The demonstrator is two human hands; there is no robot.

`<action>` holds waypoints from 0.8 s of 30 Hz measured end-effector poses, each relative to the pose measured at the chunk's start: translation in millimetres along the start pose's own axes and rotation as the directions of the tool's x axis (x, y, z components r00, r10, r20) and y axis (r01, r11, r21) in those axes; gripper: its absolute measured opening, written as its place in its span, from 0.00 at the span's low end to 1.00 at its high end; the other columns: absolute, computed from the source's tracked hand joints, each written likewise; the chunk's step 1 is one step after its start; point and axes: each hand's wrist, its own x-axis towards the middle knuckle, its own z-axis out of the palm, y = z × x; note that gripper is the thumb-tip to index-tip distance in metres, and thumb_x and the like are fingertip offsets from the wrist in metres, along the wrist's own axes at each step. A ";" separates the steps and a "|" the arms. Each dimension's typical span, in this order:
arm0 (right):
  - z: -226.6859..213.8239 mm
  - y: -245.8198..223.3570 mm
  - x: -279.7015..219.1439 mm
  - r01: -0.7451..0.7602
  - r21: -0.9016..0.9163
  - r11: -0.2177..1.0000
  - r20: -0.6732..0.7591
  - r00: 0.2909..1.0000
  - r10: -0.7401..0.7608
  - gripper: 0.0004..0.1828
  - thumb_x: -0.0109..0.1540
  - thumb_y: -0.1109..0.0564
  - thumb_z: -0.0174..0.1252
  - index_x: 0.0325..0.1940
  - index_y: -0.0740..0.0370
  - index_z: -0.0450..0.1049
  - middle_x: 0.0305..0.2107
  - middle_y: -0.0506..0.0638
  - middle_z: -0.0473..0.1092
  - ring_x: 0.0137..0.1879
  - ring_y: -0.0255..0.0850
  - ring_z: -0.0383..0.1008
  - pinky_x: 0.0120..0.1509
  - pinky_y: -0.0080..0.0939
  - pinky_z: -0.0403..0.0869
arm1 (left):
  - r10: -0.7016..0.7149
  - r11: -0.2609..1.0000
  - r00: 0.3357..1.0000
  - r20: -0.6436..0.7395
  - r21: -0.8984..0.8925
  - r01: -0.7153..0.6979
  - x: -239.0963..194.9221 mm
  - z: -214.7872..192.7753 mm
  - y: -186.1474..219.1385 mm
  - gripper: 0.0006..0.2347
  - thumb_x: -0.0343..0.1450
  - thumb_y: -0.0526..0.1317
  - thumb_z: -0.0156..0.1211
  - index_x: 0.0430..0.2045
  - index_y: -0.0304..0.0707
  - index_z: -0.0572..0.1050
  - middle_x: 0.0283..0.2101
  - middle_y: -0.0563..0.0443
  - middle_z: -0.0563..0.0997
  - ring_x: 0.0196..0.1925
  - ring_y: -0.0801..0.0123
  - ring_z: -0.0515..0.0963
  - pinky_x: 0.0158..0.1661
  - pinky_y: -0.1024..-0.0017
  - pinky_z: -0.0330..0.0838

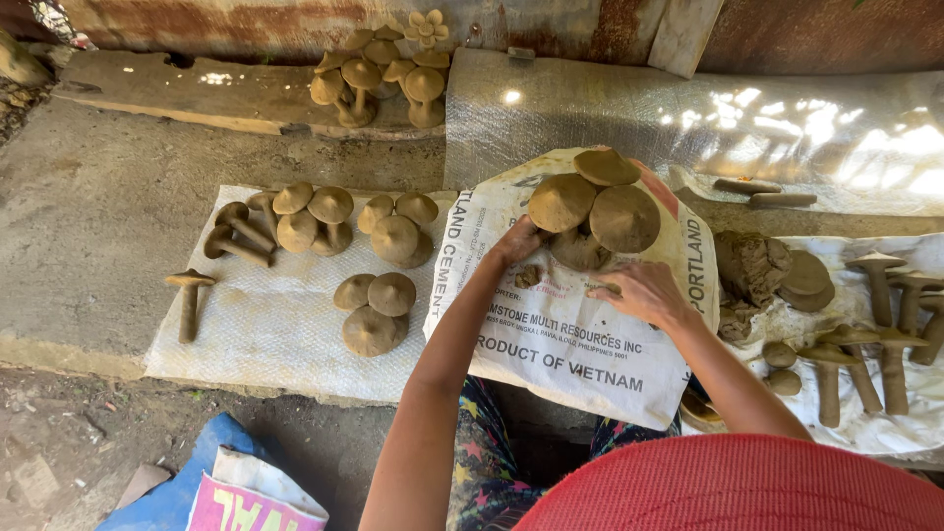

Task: The person shapes and attaches clay pieces to form decorative mushrooms by hand, joining the stems and caps while working on a sack on the floor.

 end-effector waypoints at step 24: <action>-29.1 -60.2 -62.4 -0.107 0.978 0.178 0.018 0.898 0.440 0.20 0.56 0.56 0.69 0.50 0.64 0.76 0.38 0.57 0.79 0.39 0.43 0.83 0.43 0.42 0.84 | 0.097 0.923 0.971 -0.218 0.384 -0.005 -124.5 4.7 124.0 0.08 0.68 0.36 0.68 0.36 0.31 0.79 0.63 0.34 0.75 0.53 0.54 0.83 0.49 0.64 0.82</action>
